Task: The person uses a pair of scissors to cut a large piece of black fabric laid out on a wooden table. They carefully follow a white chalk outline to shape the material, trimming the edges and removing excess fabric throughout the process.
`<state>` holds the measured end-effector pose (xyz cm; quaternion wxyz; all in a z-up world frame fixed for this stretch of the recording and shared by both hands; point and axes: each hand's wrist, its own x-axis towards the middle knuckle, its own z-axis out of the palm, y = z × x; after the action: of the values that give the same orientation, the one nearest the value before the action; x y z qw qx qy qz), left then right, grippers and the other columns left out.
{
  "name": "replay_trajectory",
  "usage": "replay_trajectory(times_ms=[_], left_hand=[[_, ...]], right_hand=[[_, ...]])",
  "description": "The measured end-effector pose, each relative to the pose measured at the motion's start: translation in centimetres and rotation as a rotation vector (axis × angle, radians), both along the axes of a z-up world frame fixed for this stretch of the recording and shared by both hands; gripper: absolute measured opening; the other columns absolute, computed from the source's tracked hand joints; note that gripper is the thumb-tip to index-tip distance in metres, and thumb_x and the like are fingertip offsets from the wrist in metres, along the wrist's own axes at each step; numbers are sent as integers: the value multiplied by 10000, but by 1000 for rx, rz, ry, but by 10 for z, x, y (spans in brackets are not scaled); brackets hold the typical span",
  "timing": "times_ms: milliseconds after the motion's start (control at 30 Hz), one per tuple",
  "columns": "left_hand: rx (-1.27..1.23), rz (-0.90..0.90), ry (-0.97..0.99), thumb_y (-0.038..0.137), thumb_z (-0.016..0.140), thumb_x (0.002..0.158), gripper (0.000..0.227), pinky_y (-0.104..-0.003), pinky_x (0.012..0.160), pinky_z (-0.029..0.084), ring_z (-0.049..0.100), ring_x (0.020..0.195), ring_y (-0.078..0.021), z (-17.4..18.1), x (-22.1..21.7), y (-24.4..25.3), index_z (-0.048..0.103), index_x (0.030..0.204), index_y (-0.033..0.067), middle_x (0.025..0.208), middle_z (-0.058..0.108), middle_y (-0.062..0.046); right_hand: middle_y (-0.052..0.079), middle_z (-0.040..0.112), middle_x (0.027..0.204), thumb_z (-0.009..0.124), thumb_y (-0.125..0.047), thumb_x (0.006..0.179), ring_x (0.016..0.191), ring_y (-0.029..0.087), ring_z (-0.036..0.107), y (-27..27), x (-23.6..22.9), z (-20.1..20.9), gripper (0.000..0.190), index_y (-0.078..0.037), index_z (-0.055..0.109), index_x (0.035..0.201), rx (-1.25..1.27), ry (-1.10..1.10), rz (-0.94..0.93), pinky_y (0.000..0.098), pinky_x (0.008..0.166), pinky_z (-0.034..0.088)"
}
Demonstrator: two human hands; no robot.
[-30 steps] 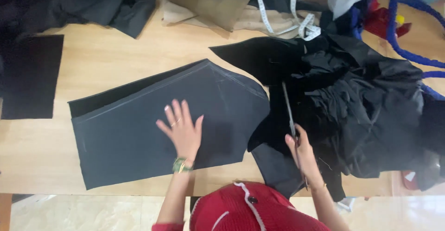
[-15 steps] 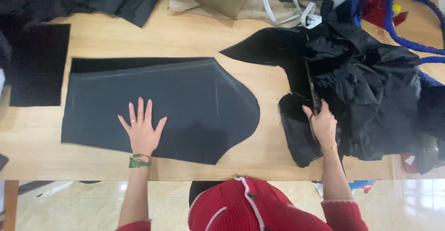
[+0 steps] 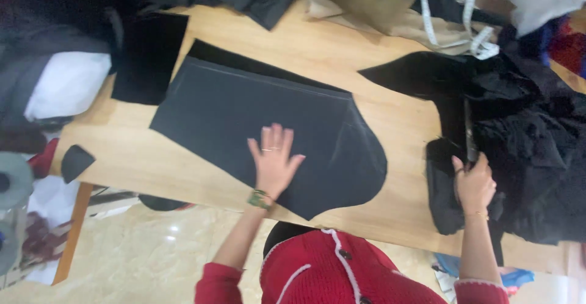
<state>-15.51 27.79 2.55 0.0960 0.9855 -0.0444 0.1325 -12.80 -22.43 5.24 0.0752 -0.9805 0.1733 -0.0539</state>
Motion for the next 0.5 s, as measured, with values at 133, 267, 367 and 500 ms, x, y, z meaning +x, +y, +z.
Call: replay_trajectory(times_ms=[133,267,367,500], left_hand=[[-87,-47,-27,632,592,916,751,-732,1152,193,323,1511,-363,-9,-11,-34,484,1519,198,1637,361,-120],[-65,-61,11,623,517,975,731,-707,1172,208,292,1522,-382,-1,-13,-36,431,1557,190,1663,300,-125],[-62,-74,37,620,492,987,728,-705,1179,192,270,1531,-382,0,-12,-34,404,1571,194,1672,279,-124],[-71,-56,30,605,515,989,714,-722,1162,204,264,1534,-378,-4,-13,-40,414,1566,196,1674,273,-117]], right_hand=[[350,686,1055,660,-468,1048,851,606,660,-5,-1,-13,591,15,555,1371,-94,-23,35,662,670,492],[337,698,1023,683,-453,1065,811,587,675,-7,-2,-21,590,31,570,1384,-176,-60,55,642,641,511],[336,693,1021,690,-430,1074,796,591,675,-2,-3,-21,566,30,572,1383,-181,-68,42,643,634,514],[348,675,1025,671,-413,1081,802,591,666,-2,-3,-20,560,42,548,1383,-163,-75,47,641,637,503]])
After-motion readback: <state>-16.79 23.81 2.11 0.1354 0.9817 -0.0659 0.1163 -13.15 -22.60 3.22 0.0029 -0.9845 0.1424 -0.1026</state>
